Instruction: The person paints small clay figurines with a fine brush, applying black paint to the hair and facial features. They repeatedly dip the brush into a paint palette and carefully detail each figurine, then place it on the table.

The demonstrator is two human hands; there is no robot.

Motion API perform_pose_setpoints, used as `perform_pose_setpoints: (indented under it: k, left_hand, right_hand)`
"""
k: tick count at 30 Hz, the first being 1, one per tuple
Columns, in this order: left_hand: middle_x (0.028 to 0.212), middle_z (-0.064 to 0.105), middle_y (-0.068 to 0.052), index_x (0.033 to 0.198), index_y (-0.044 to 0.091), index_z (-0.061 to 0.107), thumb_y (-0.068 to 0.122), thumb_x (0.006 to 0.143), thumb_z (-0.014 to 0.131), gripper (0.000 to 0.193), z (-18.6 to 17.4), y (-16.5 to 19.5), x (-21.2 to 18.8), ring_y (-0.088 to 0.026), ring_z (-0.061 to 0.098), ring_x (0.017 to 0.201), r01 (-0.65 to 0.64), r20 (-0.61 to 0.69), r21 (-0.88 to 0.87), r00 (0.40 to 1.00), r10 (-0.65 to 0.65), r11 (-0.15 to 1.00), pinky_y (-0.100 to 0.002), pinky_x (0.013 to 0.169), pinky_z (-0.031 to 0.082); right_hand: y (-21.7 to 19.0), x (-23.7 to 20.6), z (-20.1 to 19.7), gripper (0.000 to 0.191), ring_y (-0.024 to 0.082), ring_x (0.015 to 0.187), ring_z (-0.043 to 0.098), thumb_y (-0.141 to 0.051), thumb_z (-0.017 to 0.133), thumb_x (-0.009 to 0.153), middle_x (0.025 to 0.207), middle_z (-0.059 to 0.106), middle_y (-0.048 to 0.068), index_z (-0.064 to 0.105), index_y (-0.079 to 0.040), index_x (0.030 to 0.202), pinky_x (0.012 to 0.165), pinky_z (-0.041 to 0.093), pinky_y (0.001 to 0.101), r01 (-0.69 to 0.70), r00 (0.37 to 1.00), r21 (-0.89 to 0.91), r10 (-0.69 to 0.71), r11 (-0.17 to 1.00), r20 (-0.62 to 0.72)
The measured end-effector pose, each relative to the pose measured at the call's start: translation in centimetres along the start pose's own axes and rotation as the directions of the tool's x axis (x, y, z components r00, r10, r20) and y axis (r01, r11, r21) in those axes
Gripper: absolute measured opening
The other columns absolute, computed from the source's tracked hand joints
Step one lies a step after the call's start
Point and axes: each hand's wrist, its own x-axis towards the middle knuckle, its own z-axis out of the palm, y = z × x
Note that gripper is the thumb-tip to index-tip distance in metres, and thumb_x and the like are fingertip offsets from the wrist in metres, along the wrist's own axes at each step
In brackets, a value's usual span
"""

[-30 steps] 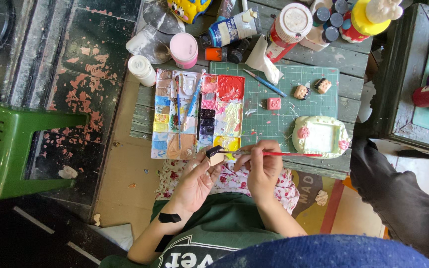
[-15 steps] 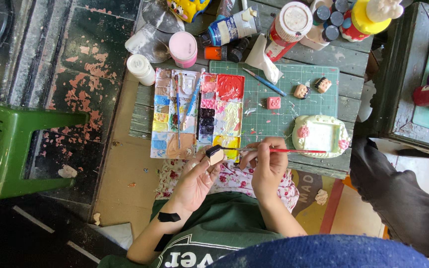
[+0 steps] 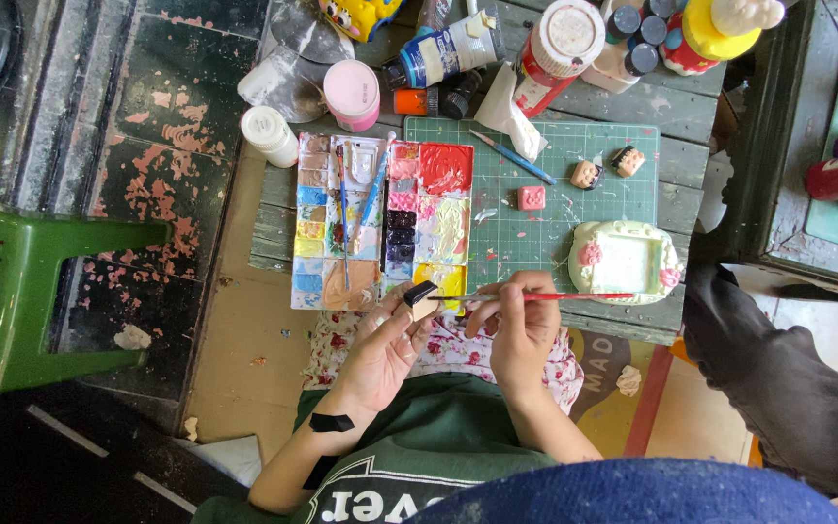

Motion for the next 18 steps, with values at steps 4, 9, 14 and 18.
perform_pose_setpoints:
  k: [4,9,14,18]
  left_hand:
    - [0.132,0.063,-0.011,0.142,-0.001,0.048,0.011,0.097,0.069,0.051,0.62,0.11,-0.11,-0.016,0.063,0.123,0.017,0.019,0.010,1.000,-0.017,1.000,-0.027,0.104,0.051]
    - [0.131,0.063,-0.009,0.142,0.001,0.048,0.011,0.096,0.070,0.052,1.12,0.34,-0.02,-0.015,0.063,0.122,0.011,0.008,0.015,1.000,-0.011,1.000,-0.028,0.104,0.051]
    - [0.132,0.063,-0.009,0.143,0.002,0.047,0.012,0.096,0.070,0.053,1.10,0.34,-0.07,-0.016,0.062,0.123,0.008,0.009,0.017,1.000,-0.009,1.000,-0.028,0.106,0.050]
    - [0.134,0.063,-0.010,0.145,0.000,0.046,0.012,0.096,0.070,0.056,0.97,0.34,-0.25,-0.016,0.062,0.124,0.011,0.015,0.023,1.000,-0.012,1.000,-0.028,0.107,0.050]
  right_hand:
    - [-0.27,-0.49,0.33,0.009,0.018,0.058,0.066,-0.013,0.049,0.111,0.098,0.068,0.015,0.047,-0.004,0.110,0.051,0.041,0.0243,-0.015,0.999,0.000,0.015,1.000,0.046]
    - [-0.58,-0.45,0.38,0.008,0.018,0.059,0.067,-0.012,0.049,0.111,0.099,0.067,0.014,0.048,-0.004,0.110,0.052,0.041,0.0243,-0.007,0.998,0.020,0.006,1.000,0.061]
    - [-0.38,-0.47,0.36,0.007,0.017,0.059,0.067,-0.011,0.049,0.111,0.098,0.066,0.013,0.048,-0.004,0.111,0.052,0.041,0.0238,-0.036,0.997,0.013,0.035,0.999,0.065]
    - [-0.27,-0.59,0.35,0.008,0.017,0.061,0.067,-0.011,0.049,0.113,0.094,0.065,0.013,0.049,-0.003,0.111,0.052,0.043,0.0247,-0.024,0.996,0.004,0.023,1.000,0.081]
